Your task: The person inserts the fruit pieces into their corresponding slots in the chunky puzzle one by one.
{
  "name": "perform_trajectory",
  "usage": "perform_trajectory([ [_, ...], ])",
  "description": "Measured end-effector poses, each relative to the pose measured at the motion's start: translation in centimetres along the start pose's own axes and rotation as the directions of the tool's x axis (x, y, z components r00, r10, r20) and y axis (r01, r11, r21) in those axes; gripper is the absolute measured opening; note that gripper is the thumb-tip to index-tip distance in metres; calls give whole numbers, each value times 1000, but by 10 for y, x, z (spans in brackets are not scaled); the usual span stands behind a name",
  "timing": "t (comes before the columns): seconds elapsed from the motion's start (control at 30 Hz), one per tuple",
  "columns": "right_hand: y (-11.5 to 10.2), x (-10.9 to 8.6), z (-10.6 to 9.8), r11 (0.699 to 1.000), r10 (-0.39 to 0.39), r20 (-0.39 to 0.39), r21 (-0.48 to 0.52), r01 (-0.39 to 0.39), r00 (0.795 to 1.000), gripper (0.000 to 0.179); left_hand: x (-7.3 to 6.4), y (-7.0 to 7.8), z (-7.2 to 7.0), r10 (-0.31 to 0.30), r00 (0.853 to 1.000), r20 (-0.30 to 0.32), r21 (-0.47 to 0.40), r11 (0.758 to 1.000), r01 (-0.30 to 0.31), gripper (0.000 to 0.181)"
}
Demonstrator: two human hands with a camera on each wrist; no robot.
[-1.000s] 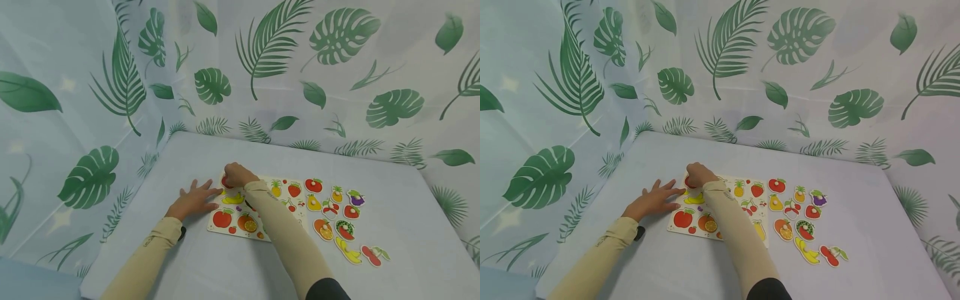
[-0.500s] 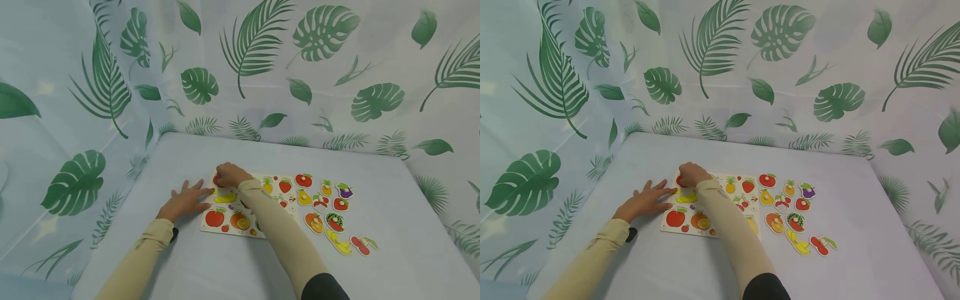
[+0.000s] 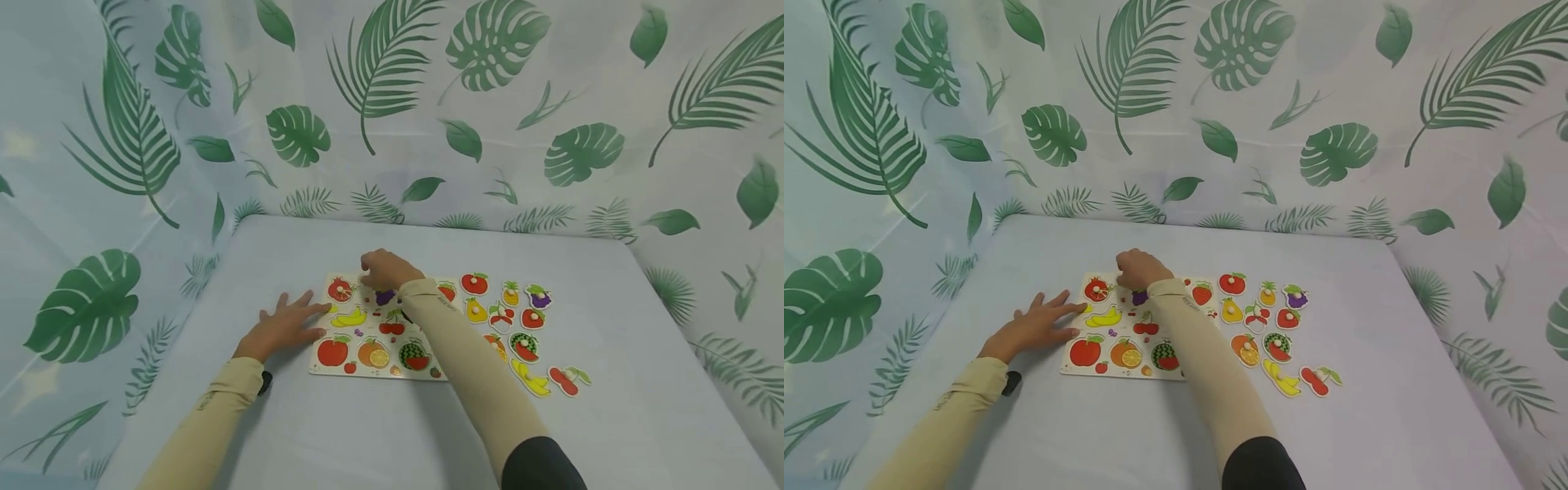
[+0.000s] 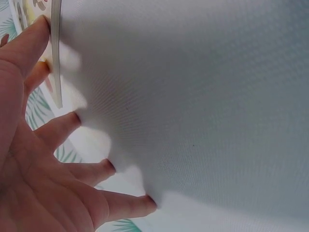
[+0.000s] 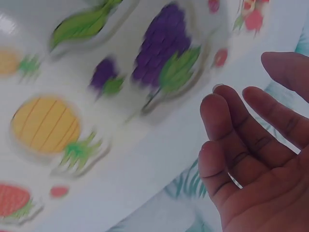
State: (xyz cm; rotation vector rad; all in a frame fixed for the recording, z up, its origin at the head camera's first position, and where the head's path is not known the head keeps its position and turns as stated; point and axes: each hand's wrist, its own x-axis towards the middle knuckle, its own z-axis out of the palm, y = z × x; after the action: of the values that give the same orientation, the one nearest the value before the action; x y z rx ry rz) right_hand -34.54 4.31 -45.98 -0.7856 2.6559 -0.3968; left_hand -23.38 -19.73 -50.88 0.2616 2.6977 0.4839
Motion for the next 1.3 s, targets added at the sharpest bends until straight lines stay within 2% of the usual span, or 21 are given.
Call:
perform_trajectory([
  [0.27, 34, -25, -21, 999, 38, -38, -3, -38, 999, 38, -3, 1, -2, 14, 1000, 3, -3, 1000, -14, 67],
  [0.53, 75, -59, -43, 997, 79, -83, 16, -78, 993, 38, -3, 3, -4, 15, 1000, 12, -21, 1000, -15, 67],
  [0.63, 92, -73, -50, 993, 120, -97, 22, -118, 988, 39, -2, 2, -4, 12, 1000, 9, -15, 1000, -11, 68],
  [0.8, 122, -101, -58, 970, 241, -97, 61, -236, 966, 41, 1, 3, -1, 1, 1000, 16, -12, 1000, -1, 70],
  [1.0, 157, -132, -63, 943, 332, -112, 74, -326, 936, 37, 1, 2, -2, -6, 1000, 25, -22, 1000, 6, 71],
  [1.17, 178, -155, -63, 921, 389, -98, 78, -382, 916, 37, 1, 1, -1, 2, 1000, 22, -13, 1000, -2, 71],
  [1.3, 192, -171, -64, 919, 392, -99, 77, -386, 915, 36, 1, 0, -1, 20, 1000, 13, -1, 1000, -20, 72],
])
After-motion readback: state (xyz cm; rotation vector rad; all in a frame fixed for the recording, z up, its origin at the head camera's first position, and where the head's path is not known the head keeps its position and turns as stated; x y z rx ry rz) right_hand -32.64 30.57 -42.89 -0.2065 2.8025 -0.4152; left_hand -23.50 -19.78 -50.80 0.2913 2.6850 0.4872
